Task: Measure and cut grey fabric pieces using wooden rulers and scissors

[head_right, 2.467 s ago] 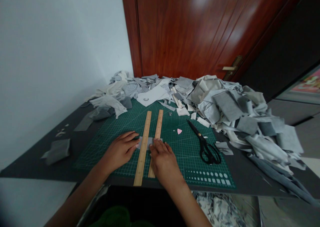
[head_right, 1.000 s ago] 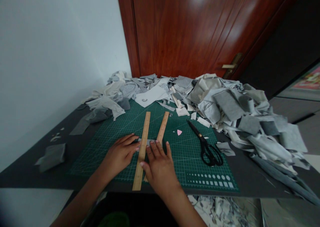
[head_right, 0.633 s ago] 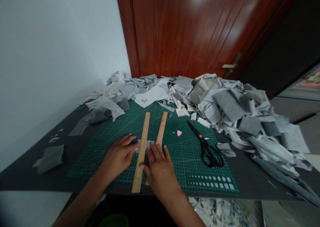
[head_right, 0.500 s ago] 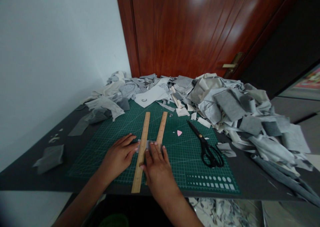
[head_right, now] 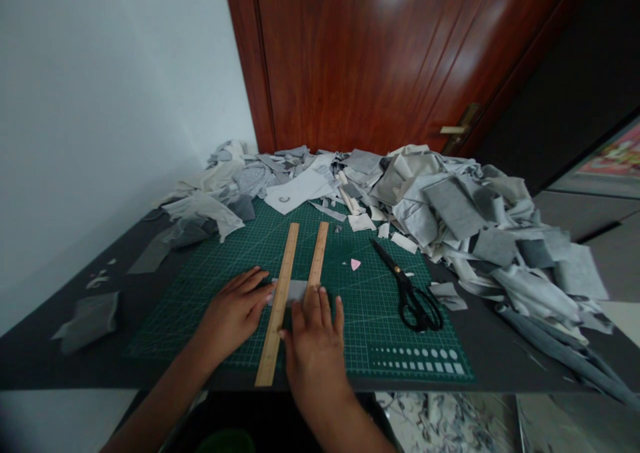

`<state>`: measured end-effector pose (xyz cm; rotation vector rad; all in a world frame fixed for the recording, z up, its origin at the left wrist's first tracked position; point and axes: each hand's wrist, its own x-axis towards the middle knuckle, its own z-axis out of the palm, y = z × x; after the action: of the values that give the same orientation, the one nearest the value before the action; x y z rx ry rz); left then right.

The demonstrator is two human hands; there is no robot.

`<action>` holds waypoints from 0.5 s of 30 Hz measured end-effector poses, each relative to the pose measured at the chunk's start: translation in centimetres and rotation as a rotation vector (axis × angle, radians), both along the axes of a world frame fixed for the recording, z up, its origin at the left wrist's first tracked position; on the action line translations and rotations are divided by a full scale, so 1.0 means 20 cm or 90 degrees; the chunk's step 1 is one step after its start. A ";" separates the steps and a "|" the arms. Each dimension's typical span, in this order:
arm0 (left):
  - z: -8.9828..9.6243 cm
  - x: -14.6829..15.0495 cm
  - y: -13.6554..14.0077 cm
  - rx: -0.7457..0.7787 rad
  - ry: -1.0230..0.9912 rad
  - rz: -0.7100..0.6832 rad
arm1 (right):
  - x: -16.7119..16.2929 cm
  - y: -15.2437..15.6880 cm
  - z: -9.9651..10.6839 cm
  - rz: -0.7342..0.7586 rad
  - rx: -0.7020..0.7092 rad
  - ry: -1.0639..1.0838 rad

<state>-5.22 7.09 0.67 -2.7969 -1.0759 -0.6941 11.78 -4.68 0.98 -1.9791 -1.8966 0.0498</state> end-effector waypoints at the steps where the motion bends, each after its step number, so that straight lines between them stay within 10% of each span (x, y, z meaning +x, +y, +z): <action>1: 0.00 0.00 0.00 0.001 0.000 0.000 | -0.01 0.00 0.00 0.009 -0.001 0.003; 15: 0.01 0.01 0.00 -0.001 -0.005 -0.009 | -0.06 -0.01 0.00 0.106 0.026 0.058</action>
<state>-5.10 7.16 0.82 -2.8084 -1.0603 -0.7059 10.52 -4.89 0.90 -1.7589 -1.9822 0.1446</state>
